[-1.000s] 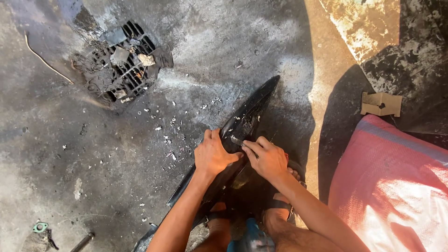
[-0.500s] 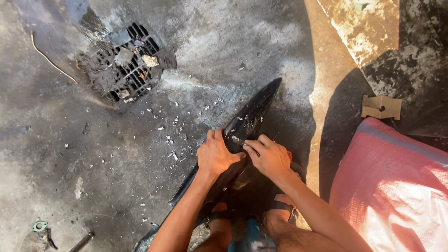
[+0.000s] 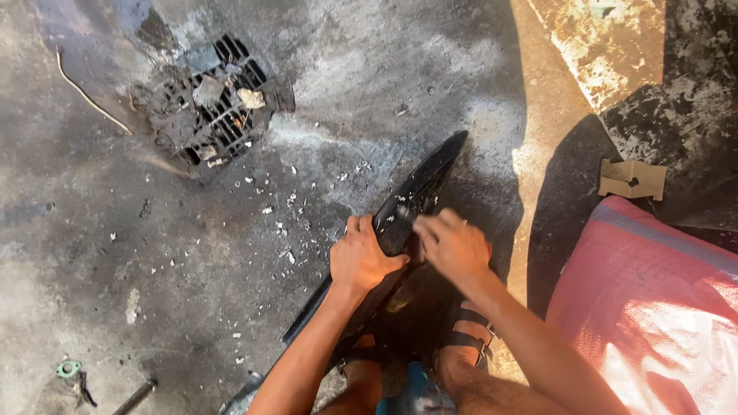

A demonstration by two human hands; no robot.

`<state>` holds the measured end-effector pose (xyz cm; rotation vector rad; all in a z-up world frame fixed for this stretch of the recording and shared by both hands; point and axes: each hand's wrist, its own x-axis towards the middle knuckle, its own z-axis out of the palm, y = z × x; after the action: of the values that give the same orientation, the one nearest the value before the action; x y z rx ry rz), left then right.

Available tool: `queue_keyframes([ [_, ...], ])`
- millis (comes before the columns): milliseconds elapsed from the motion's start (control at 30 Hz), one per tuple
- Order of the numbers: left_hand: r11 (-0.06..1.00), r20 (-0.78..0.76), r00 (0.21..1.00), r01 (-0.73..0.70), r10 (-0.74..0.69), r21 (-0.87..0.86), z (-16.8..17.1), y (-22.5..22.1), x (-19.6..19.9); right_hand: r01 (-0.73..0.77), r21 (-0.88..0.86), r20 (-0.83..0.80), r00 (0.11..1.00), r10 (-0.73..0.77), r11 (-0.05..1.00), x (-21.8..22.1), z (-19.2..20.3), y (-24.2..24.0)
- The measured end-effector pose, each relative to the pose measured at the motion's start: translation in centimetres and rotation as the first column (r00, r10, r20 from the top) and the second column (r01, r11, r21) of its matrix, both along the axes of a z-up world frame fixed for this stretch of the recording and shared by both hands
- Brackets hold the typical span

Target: Scraping and cleaning a black plastic motorcycle fairing part using a utility knife blade.

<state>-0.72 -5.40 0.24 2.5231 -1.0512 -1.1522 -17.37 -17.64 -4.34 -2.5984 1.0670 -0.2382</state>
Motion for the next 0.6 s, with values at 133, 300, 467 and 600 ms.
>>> queue_keyframes([
  [133, 1.000, 0.016, 1.000, -0.012, 0.012, 0.024, -0.5, 0.0, -0.3, -0.023, 0.030, -0.025, 0.999, 0.023, 0.999, -0.4, -1.1, -1.7],
  [300, 1.000, 0.008, 1.000, -0.013, 0.013, 0.023, -0.8, 0.0, -0.1, -0.076, 0.058, -0.083, 0.993, 0.080, 0.995, 0.1, 2.1, 1.2],
  [467, 1.000, 0.036, 0.999, 0.014, -0.015, 0.016, -0.2, -0.2, -0.6, 0.079, 0.054, -0.083, 0.994, -0.075, 0.995, -0.4, -2.0, -3.2],
  [600, 1.000, 0.034, 0.999, -0.014, 0.013, 0.010, -1.1, 0.0, -0.3, 0.023, 0.163, -0.032, 0.999, -0.018, 0.986, -0.1, 0.8, 1.1],
])
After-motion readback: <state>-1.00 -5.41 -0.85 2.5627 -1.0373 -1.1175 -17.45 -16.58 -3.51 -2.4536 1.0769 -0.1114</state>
